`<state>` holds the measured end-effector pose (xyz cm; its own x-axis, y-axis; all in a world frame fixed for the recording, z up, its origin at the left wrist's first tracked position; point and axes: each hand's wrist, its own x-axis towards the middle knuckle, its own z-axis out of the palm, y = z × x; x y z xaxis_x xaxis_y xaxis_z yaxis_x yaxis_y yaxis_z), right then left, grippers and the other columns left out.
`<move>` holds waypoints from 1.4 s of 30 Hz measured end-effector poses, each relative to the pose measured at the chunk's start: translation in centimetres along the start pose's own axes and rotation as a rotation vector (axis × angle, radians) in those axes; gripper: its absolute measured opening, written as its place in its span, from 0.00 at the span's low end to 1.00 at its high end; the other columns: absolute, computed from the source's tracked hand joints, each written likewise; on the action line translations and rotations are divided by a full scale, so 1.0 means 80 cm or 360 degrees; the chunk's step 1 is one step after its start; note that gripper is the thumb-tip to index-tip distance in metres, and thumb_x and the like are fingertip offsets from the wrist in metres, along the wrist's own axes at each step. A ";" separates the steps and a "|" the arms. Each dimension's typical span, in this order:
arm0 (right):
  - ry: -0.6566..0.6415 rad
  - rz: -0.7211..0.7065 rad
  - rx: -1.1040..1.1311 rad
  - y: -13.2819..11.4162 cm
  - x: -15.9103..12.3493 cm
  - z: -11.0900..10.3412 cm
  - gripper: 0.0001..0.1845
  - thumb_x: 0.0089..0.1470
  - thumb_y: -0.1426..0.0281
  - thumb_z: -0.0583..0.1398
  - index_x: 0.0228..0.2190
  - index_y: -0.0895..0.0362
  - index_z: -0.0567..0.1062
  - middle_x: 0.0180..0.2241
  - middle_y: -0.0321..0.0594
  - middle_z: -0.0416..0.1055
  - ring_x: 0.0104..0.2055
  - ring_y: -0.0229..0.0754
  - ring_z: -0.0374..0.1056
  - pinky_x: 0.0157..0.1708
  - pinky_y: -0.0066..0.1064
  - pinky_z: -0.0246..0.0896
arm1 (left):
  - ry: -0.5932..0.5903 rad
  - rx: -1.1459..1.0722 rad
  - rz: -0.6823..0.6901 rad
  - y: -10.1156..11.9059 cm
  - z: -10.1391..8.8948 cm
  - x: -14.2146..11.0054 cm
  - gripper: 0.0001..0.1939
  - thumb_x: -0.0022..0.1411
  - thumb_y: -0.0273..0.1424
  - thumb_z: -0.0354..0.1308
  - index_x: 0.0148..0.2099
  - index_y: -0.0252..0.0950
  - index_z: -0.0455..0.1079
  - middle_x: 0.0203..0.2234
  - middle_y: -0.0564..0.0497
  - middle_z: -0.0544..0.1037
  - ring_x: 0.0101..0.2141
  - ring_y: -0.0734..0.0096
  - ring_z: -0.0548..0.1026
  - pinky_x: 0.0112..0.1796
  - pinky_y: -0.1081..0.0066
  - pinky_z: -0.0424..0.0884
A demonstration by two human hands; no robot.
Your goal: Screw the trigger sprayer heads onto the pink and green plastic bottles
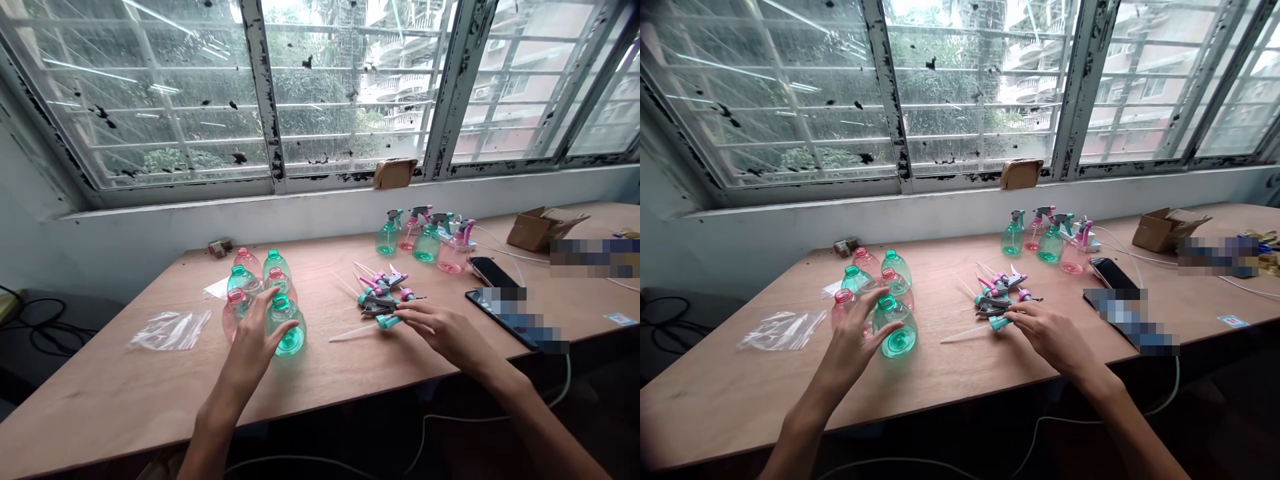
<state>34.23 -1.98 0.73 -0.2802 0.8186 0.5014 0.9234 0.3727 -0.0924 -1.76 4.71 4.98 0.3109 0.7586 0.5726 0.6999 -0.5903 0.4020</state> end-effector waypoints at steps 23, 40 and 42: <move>0.0952 0.0930 -0.0098 0.266 0.129 -0.077 0.19 0.45 0.49 0.65 0.18 0.49 0.73 0.31 0.38 0.80 0.44 0.66 0.75 0.37 0.55 0.69 | -0.0051 0.0110 0.0617 0.059 0.017 -0.018 0.24 0.69 0.23 0.51 0.65 0.39 0.54 0.68 0.40 0.53 0.68 0.52 0.48 0.63 0.48 0.58; 0.0188 0.0773 0.1385 -0.074 0.036 -0.081 0.17 0.61 0.52 0.55 0.38 0.53 0.70 0.24 0.39 0.79 0.28 0.51 0.79 0.25 0.35 0.74 | 0.0139 0.0038 0.0395 0.111 0.085 -0.066 0.54 0.56 0.42 0.67 0.71 0.32 0.36 0.60 0.29 0.66 0.60 0.41 0.65 0.55 0.50 0.68; 0.0209 0.0680 0.0930 -0.096 0.035 -0.076 0.17 0.62 0.52 0.54 0.35 0.52 0.72 0.19 0.37 0.75 0.21 0.48 0.75 0.20 0.33 0.67 | 0.0008 0.0039 0.0295 0.103 0.080 -0.060 0.50 0.56 0.33 0.67 0.70 0.33 0.40 0.58 0.33 0.68 0.56 0.45 0.69 0.53 0.52 0.70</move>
<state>27.92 -5.22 8.12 0.1404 0.8990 0.4148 0.6440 0.2353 -0.7279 6.64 -2.06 0.96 0.4329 0.6361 0.6387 0.6465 -0.7129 0.2718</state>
